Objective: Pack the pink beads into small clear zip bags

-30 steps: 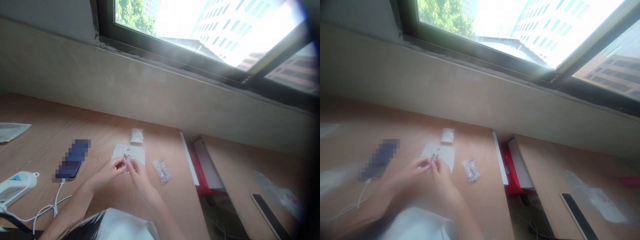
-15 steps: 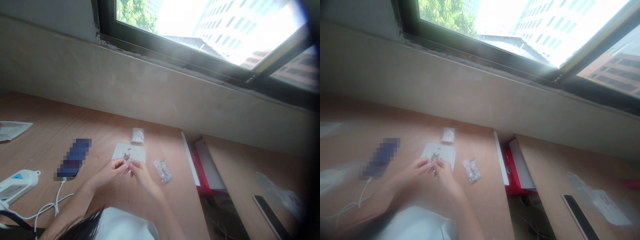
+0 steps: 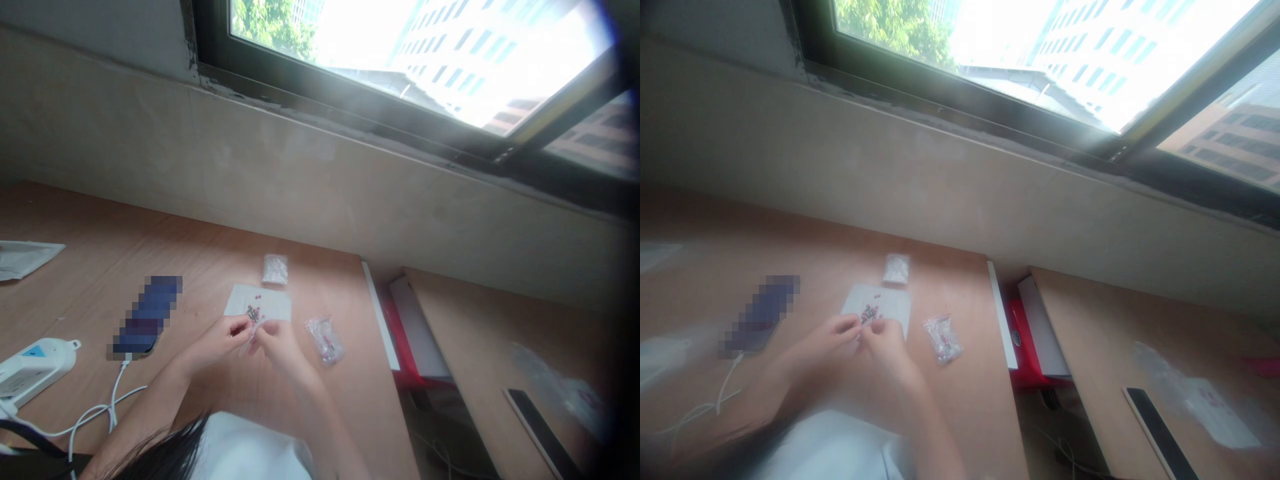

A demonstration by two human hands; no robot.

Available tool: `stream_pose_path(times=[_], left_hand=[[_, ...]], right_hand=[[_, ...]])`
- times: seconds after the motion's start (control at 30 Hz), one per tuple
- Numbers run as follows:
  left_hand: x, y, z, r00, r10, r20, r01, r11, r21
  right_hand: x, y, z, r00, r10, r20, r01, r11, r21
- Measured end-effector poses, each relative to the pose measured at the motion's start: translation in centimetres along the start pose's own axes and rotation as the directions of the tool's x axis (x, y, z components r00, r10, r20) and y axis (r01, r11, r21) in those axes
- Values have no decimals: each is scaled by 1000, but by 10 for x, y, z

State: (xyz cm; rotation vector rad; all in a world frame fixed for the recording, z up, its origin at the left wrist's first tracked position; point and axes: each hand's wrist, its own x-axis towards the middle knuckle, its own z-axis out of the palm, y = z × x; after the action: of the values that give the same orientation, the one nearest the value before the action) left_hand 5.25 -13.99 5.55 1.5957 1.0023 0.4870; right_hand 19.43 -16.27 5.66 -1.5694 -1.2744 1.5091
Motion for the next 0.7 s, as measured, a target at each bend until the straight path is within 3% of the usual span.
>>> stream_pose_path(times=[0.1,0.33,0.53,0.7], left_hand=[[1,-1,-1,999,7,-47,-6,1000,19],[4,-7,-14,984,2,-176,18,993,113],[-1,3,-8,992,10,-128,6,992,127],[-7,2,-14,990,17,-138,-7,997,72]], right_hand=[[3,4,5,998,-32,-56,30,999,-31],[0,-6,0,985,58,-163,-75,993,-95],[11,8,10,998,54,35,-54,999,-1],[23,25,10,989,41,-144,-30,997,75]])
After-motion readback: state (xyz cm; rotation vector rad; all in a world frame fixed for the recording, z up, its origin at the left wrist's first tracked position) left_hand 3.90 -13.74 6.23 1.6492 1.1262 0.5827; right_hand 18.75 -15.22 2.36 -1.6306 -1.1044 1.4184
